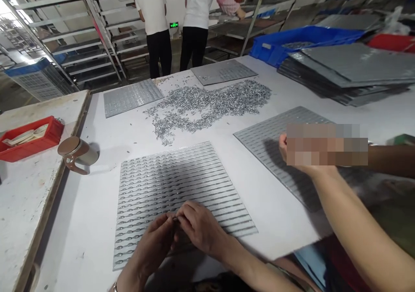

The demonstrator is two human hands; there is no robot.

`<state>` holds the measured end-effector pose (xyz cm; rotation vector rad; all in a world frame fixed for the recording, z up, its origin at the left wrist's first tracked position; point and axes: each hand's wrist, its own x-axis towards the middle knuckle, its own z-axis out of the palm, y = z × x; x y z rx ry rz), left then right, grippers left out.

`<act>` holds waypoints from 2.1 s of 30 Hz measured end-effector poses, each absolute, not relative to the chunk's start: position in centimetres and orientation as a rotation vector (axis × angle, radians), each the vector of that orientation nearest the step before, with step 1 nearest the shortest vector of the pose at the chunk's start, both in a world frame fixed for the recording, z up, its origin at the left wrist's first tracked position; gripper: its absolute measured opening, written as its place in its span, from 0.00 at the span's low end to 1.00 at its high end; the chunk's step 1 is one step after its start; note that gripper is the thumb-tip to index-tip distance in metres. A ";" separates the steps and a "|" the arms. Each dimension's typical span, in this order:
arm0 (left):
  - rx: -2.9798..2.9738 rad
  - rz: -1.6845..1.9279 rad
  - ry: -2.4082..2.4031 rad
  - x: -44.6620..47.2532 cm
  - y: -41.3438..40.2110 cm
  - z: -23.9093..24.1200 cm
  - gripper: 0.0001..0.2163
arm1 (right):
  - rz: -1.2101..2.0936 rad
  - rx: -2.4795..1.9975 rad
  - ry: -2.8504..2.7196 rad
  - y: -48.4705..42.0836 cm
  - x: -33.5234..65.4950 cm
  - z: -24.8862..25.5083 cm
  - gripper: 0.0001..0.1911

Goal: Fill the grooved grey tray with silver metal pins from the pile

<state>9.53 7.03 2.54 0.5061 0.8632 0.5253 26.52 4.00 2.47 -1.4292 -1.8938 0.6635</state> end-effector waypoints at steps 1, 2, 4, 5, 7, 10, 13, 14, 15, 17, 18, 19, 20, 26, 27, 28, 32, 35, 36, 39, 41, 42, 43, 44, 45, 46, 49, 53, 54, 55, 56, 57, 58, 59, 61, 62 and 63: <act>0.539 0.539 0.879 9.4 7.0 2.3 0.19 | 0.673 -1.424 -1.885 4.0 26.4 2.3 0.08; 0.566 0.546 0.892 9.4 7.0 2.1 0.19 | 0.675 -1.415 -1.876 4.0 26.2 2.2 0.09; 0.584 0.546 0.913 9.3 6.9 1.8 0.19 | 0.691 -1.395 -1.845 3.9 26.1 2.3 0.09; 0.577 0.550 0.922 9.3 6.9 1.7 0.20 | 0.715 -1.384 -1.823 3.9 26.1 2.5 0.09; 0.553 0.569 0.930 9.2 6.9 1.7 0.20 | 0.784 -1.359 -1.772 3.8 26.1 2.8 0.08; 0.518 0.586 0.909 9.3 6.8 1.8 0.20 | 0.883 -1.321 -1.667 3.6 26.1 3.1 0.04; 0.500 0.587 0.884 9.5 6.5 1.9 0.19 | 0.955 -1.287 -1.518 3.3 26.0 3.0 0.04; 0.491 0.584 0.884 9.7 6.4 2.0 0.19 | 0.978 -1.283 -1.468 3.2 26.1 3.0 0.05; 0.472 0.584 0.888 9.8 6.3 2.1 0.18 | 1.001 -1.292 -1.412 3.2 26.2 3.0 0.06; 0.406 0.597 0.904 9.9 6.2 2.3 0.17 | 1.054 -1.341 -1.291 3.4 26.9 3.0 0.08; 0.369 0.615 0.912 9.8 6.3 2.4 0.16 | 1.071 -1.380 -1.240 3.6 27.4 3.0 0.09; 0.338 0.642 0.915 9.6 6.4 2.6 0.16 | 1.070 -1.425 -1.210 4.0 28.0 2.9 0.09; 0.318 0.672 0.916 9.4 6.6 2.8 0.16 | 1.045 -1.469 -1.215 4.4 28.6 2.8 0.10; 0.322 0.756 1.007 7.8 8.3 3.6 0.19 | 0.871 -1.574 -1.629 7.1 29.5 0.7 0.10; 0.335 0.769 1.025 7.6 8.5 3.6 0.20 | 0.885 -1.595 -1.652 7.4 29.2 0.4 0.09; 0.349 0.784 1.042 7.5 8.6 3.5 0.20 | 0.899 -1.620 -1.666 7.6 28.8 0.1 0.07; 0.413 0.775 1.088 7.2 8.7 2.8 0.21 | 0.861 -1.709 -1.756 7.9 27.1 -0.5 0.07; 0.445 0.728 1.097 7.1 8.7 2.4 0.21 | 0.744 -1.825 -1.807 8.0 26.5 -0.6 0.08; 0.456 0.724 1.092 7.0 8.7 2.4 0.21 | 0.717 -1.853 -1.819 8.0 26.4 -0.6 0.08; 0.468 0.717 1.045 7.0 8.6 2.6 0.20 | 0.715 -1.897 -1.799 7.6 26.5 -0.3 0.06; 0.433 0.697 1.012 7.2 8.4 2.9 0.20 | 0.774 -1.842 -1.731 6.8 26.8 0.4 0.04; 0.410 0.684 0.999 7.3 8.3 3.0 0.20 | 0.808 -1.784 -1.692 6.2 27.0 0.9 0.04; 0.391 0.672 0.985 7.4 8.1 3.1 0.20 | 0.839 -1.710 -1.658 5.5 27.0 1.4 0.05; 0.378 0.660 0.970 7.6 7.9 3.1 0.19 | 0.858 -1.639 -1.633 4.8 27.1 1.8 0.06; 0.370 0.648 0.951 7.8 7.6 3.1 0.18 | 0.867 -1.580 -1.615 4.1 27.0 2.2 0.07; 0.365 0.637 0.931 8.1 7.3 3.0 0.17 | 0.874 -1.537 -1.602 3.5 26.9 2.6 0.07; 0.368 0.601 0.864 9.1 6.3 2.5 0.16 | 0.914 -1.449 -1.569 2.4 26.4 2.9 0.07; 0.367 0.577 0.799 10.1 5.3 1.9 0.17 | 0.986 -1.418 -1.454 2.0 26.4 2.3 0.10; 0.358 0.581 0.805 10.1 5.2 1.8 0.17 | 1.025 -1.431 -1.403 2.2 26.7 2.1 0.11; 0.348 0.592 0.823 10.0 5.3 1.8 0.17 | 1.066 -1.454 -1.350 2.4 27.0 1.9 0.12; 0.342 0.613 0.851 9.9 5.4 1.8 0.18 | 1.092 -1.487 -1.311 2.8 27.4 1.6 0.12; 0.345 0.640 0.884 9.6 5.6 1.9 0.19 | 1.090 -1.525 -1.304 3.2 27.8 1.3 0.11; 0.360 0.669 0.915 9.3 5.9 2.0 0.20 | 1.060 -1.562 -1.339 3.7 28.1 1.0 0.10; 0.386 0.700 0.943 9.1 6.2 2.1 0.21 | 1.006 -1.592 -1.409 4.3 28.3 0.7 0.09; 0.455 0.754 0.994 8.5 6.8 2.2 0.20 | 0.892 -1.620 -1.585 5.3 28.4 0.1 0.07; 0.489 0.769 1.014 8.3 7.0 2.2 0.19 | 0.860 -1.624 -1.654 5.7 28.2 0.0 0.07; 0.518 0.774 1.030 8.1 7.2 2.2 0.19 | 0.844 -1.630 -1.697 6.0 28.0 -0.1 0.07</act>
